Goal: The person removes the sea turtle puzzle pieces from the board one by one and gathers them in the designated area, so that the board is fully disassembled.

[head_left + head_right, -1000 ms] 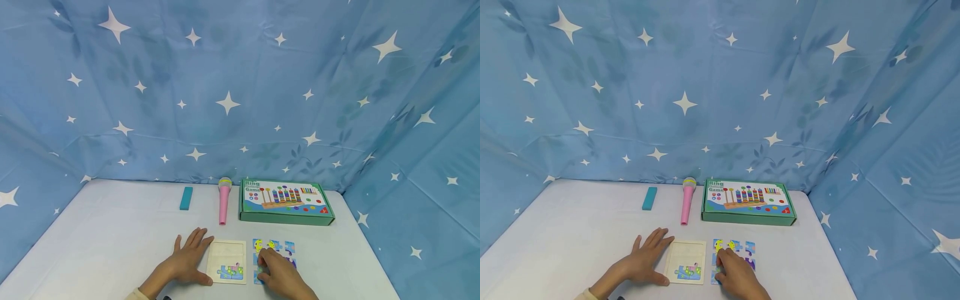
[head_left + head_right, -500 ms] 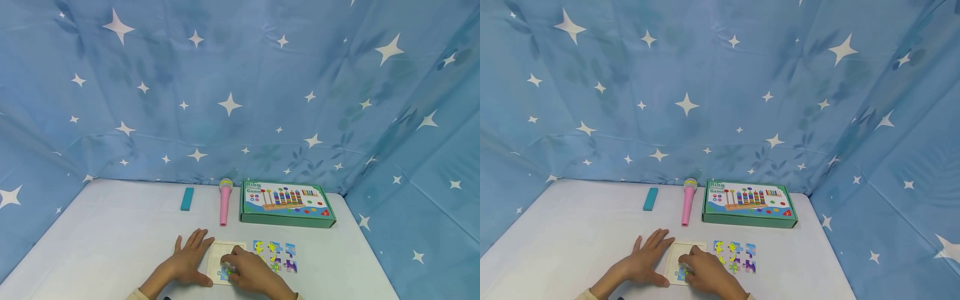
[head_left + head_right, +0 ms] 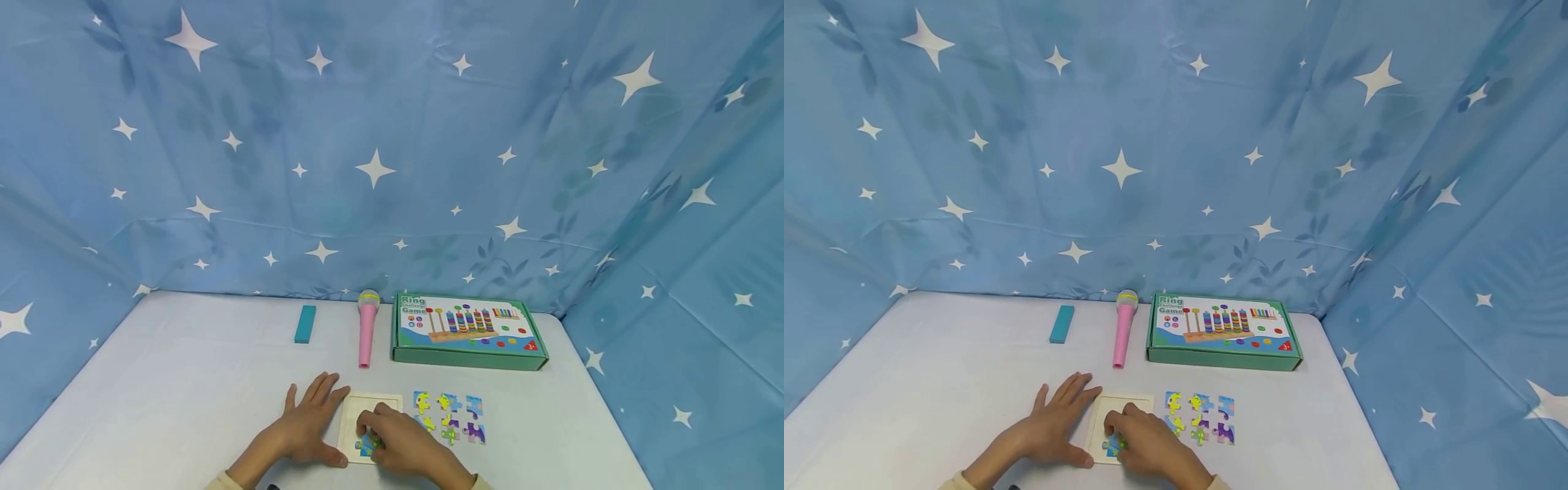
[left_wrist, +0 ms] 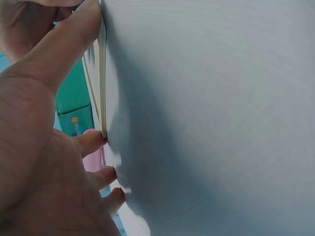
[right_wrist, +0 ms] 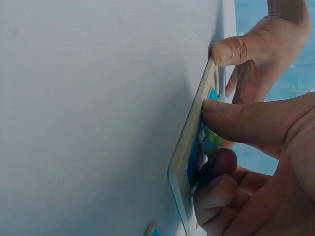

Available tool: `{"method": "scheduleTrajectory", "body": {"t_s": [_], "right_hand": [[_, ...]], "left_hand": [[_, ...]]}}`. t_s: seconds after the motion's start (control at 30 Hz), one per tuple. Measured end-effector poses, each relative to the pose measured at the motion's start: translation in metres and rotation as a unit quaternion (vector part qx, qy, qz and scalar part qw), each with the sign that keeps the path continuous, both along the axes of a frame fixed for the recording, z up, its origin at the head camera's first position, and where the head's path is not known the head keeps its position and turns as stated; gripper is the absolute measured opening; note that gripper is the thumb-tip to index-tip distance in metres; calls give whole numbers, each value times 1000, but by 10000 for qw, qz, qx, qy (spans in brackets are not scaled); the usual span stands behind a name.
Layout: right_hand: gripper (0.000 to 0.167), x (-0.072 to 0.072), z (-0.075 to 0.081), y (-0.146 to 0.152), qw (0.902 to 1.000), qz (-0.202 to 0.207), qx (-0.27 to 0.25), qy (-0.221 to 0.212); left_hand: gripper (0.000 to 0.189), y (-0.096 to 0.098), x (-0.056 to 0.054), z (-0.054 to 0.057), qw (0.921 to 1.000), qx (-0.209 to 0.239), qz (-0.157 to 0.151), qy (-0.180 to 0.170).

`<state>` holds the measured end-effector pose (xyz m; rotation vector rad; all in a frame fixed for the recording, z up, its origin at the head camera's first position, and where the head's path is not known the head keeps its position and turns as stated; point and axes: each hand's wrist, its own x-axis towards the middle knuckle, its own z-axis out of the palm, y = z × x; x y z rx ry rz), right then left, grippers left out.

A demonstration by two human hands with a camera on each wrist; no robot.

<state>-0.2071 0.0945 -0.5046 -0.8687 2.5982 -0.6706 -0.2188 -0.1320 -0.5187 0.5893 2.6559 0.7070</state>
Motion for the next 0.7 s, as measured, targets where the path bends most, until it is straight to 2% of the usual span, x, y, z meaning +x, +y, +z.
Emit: {"method": "scheduleTrajectory", "body": {"t_s": [0.17, 0.3, 0.4, 0.57, 0.7], "right_hand": [[35, 0, -3, 0, 9993, 10, -349, -111], [30, 1, -6, 1, 9974, 181, -691, 33], [27, 3, -4, 2, 9946, 314, -974, 162], [22, 10, 9, 19, 9878, 154, -1529, -260], [19, 12, 14, 54, 9827, -248, -1677, -744]], "left_hand": [[115, 0, 0, -3, 10000, 36, -25, 4], [115, -1, -1, -2, 10000, 64, -53, -1], [117, -3, -2, -9, 9999, 90, -57, 30], [121, -5, -6, -20, 9996, 192, -59, 213], [117, -1, -4, -13, 9999, 120, -2, 99]]}}
